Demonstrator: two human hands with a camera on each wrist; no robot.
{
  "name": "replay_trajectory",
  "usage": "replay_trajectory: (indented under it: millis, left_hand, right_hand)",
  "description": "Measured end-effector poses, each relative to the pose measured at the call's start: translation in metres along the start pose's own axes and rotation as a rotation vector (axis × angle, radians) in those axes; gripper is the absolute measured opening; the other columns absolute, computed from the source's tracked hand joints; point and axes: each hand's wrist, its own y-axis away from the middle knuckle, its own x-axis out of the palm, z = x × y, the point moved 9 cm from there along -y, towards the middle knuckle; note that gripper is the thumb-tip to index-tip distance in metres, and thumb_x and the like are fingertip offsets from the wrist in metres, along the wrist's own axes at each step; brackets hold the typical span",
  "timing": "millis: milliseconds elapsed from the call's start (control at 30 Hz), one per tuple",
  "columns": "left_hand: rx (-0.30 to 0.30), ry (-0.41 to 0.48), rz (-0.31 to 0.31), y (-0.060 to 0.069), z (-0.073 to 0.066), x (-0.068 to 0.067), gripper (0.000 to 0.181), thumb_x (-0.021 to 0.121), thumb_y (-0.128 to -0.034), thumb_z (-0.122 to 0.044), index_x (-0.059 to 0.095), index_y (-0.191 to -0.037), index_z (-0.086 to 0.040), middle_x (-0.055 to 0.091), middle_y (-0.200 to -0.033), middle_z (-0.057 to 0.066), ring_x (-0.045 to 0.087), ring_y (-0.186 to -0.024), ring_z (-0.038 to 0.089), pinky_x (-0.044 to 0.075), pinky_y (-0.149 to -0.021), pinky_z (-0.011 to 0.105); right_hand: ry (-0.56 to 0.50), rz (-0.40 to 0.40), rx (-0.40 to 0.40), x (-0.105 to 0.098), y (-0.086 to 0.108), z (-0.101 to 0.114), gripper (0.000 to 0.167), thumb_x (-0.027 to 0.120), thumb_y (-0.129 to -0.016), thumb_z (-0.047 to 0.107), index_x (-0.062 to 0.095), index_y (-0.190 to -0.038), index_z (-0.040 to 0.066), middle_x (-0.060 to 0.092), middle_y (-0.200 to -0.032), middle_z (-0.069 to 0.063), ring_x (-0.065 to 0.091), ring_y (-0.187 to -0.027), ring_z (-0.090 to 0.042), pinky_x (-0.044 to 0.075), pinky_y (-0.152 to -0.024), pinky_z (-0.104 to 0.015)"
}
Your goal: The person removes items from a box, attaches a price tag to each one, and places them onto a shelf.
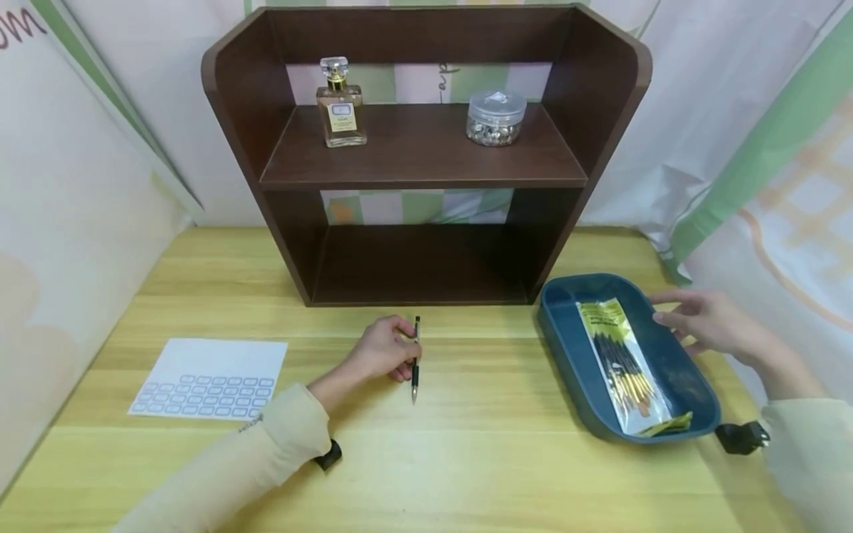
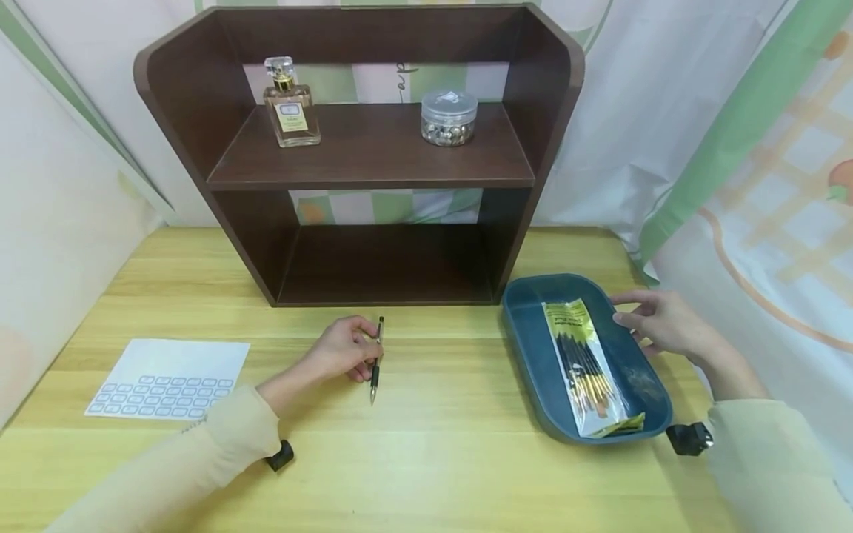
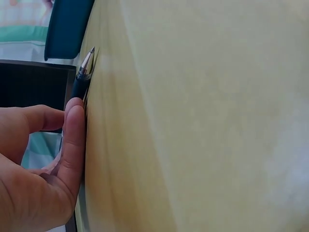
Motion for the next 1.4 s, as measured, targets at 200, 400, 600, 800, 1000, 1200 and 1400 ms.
replay_trajectory:
  millis: [200, 400, 600, 800, 1000, 1200, 1400]
  left_hand:
    - [0.008, 0.001, -0.019, 0.001, 0.001, 0.001, 0.03, 0.067, -0.092, -0.003, 0.055, -0.119, -0.001, 0.068, -0.077, 0.015, 0.063, -0.049, 0.019, 0.058, -0.049, 0.033]
    - [0.019, 0.044, -0.01, 0.0, 0.0, 0.002, 0.032, 0.067, -0.0917, -0.002, 0.054, -0.12, 0.0, 0.068, -0.078, 0.016, 0.064, -0.049, 0.019, 0.058, -0.049, 0.034]
    - [0.022, 0.063, -0.002, -0.001, 0.0, 0.004, 0.032, 0.067, -0.0917, -0.002, 0.053, -0.12, 0.001, 0.068, -0.078, 0.017, 0.063, -0.049, 0.018, 0.059, -0.049, 0.034]
    - [0.039, 0.145, 0.037, -0.001, 0.008, 0.001, 0.035, 0.068, -0.0932, -0.004, 0.052, -0.123, 0.003, 0.068, -0.082, 0.019, 0.065, -0.052, 0.021, 0.059, -0.051, 0.036]
    - [0.056, 0.206, 0.06, 0.016, 0.012, -0.014, 0.04, 0.07, -0.0938, -0.004, 0.051, -0.128, 0.003, 0.068, -0.092, 0.021, 0.068, -0.056, 0.024, 0.06, -0.054, 0.039]
    - [0.182, 0.156, -0.012, 0.052, 0.002, -0.063, 0.044, 0.068, -0.0919, 0.004, 0.048, -0.13, 0.011, 0.067, -0.1, 0.028, 0.069, -0.065, 0.031, 0.062, -0.062, 0.041]
    - [0.216, -0.032, -0.259, 0.091, 0.015, -0.151, 0.043, 0.07, -0.0918, -0.002, 0.053, -0.13, 0.01, 0.067, -0.104, 0.025, 0.07, -0.076, 0.033, 0.061, -0.067, 0.038]
  right_hand:
    - [0.013, -0.007, 0.003, -0.001, 0.003, 0.002, 0.045, 0.055, -0.104, 0.01, 0.043, -0.141, -0.013, 0.068, -0.104, -0.028, 0.063, -0.072, -0.018, 0.061, -0.058, -0.037]
    - [0.01, -0.007, 0.007, -0.002, 0.005, 0.0, 0.045, 0.053, -0.104, 0.01, 0.041, -0.14, -0.015, 0.068, -0.104, -0.03, 0.065, -0.072, -0.019, 0.061, -0.059, -0.037]
    - [0.05, -0.017, 0.012, -0.003, 0.005, 0.001, 0.052, 0.055, -0.105, 0.017, 0.039, -0.141, -0.016, 0.067, -0.104, -0.031, 0.068, -0.078, -0.025, 0.061, -0.062, -0.037]
    - [0.219, -0.163, -0.066, -0.009, 0.003, 0.038, 0.052, 0.057, -0.103, 0.024, 0.046, -0.138, -0.013, 0.057, -0.118, -0.042, 0.06, -0.1, -0.053, 0.054, -0.076, -0.058]
    - [0.231, -0.23, -0.13, -0.005, 0.005, 0.095, 0.051, 0.061, -0.102, 0.03, 0.051, -0.14, -0.002, 0.052, -0.132, -0.037, 0.048, -0.118, -0.054, 0.043, -0.084, -0.068]
    - [0.2, -0.238, -0.243, 0.009, 0.007, 0.156, 0.046, 0.068, -0.098, 0.028, 0.059, -0.138, 0.008, 0.063, -0.128, -0.021, 0.057, -0.114, -0.04, 0.051, -0.08, -0.032]
    - [0.115, -0.196, -0.391, 0.04, 0.001, 0.218, 0.037, 0.073, -0.094, 0.021, 0.067, -0.129, 0.01, 0.068, -0.121, -0.011, 0.063, -0.104, -0.026, 0.047, -0.075, -0.008]
